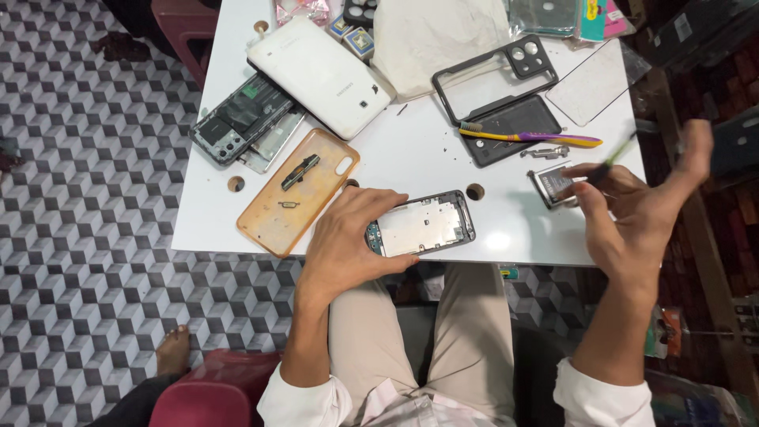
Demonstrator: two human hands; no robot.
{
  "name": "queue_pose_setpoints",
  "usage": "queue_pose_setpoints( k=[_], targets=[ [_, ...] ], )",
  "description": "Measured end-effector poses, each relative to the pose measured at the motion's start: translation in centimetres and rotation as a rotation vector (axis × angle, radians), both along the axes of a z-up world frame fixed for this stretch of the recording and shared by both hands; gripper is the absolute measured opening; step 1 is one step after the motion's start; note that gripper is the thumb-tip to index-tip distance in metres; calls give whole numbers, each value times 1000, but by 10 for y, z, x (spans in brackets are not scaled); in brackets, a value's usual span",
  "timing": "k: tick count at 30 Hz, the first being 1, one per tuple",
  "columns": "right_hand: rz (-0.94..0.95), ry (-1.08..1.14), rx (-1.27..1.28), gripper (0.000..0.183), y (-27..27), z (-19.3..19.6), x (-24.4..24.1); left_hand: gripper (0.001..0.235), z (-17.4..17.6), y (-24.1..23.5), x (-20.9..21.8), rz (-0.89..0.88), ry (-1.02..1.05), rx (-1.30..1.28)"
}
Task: The person uses a screwdriver to remove screws from a disassembled smartphone and then separates the internal components from the frame.
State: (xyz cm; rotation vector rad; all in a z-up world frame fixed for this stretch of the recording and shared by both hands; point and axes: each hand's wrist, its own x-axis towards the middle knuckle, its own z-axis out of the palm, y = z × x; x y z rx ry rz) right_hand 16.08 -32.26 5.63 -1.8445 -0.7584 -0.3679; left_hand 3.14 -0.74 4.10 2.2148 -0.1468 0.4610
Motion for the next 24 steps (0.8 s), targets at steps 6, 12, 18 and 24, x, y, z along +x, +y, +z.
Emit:
queue_pose_setpoints(
  k=[6, 12, 18, 24],
  targets=[
    [-301, -138, -466, 20, -8, 26, 35, 69, 4, -2, -1, 13, 32, 28],
    [-203, -209, -646, 21, 21, 42, 88, 66, 6, -5, -1, 21, 16, 29],
    [-122, -194, -828, 22, 38, 37, 94, 62, 7, -5, -2, 14, 41, 14],
    [-67, -215, -820, 21, 42, 35, 88, 60, 4, -4, -3, 17, 17, 20]
  ],
)
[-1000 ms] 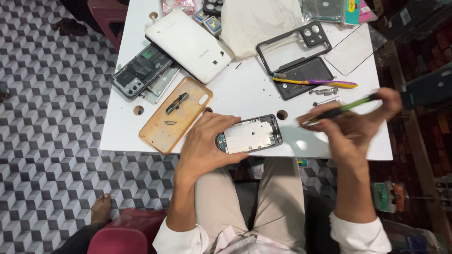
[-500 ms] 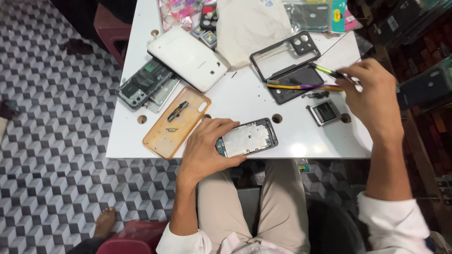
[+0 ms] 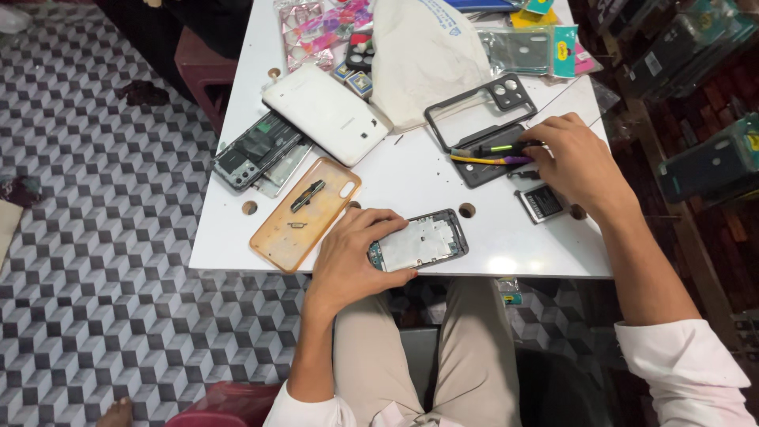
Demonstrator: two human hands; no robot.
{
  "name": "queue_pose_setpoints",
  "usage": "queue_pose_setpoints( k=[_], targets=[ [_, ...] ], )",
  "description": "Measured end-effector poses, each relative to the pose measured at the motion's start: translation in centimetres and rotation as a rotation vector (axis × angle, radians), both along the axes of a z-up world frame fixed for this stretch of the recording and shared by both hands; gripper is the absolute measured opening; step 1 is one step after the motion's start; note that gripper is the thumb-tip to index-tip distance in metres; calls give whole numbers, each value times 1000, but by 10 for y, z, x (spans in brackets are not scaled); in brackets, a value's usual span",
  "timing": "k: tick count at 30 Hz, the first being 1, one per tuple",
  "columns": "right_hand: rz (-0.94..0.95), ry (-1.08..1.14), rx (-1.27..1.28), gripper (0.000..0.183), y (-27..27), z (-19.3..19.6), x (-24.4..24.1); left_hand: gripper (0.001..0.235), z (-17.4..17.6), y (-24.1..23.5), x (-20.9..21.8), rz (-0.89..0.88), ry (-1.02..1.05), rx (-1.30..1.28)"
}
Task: The person uses a screwdriver to remove screws from a disassembled smartphone and then separates the internal components from the frame.
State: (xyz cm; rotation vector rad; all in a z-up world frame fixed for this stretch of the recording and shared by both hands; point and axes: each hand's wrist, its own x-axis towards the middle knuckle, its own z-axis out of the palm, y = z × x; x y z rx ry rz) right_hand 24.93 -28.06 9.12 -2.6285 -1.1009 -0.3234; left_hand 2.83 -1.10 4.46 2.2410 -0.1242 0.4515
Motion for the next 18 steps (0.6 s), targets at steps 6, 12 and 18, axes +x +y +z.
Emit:
queue_pose_setpoints(
  k=[6, 12, 18],
  targets=[
    [14, -6, 51, 22, 1, 3, -2, 61, -2, 1, 0, -5, -29, 2],
    [-58, 148, 370, 46, 7, 12, -15, 80, -3, 4, -1, -23, -69, 11],
    [172, 10, 164, 37, 45, 23, -26, 84, -4, 2, -1, 1, -35, 42]
  ],
)
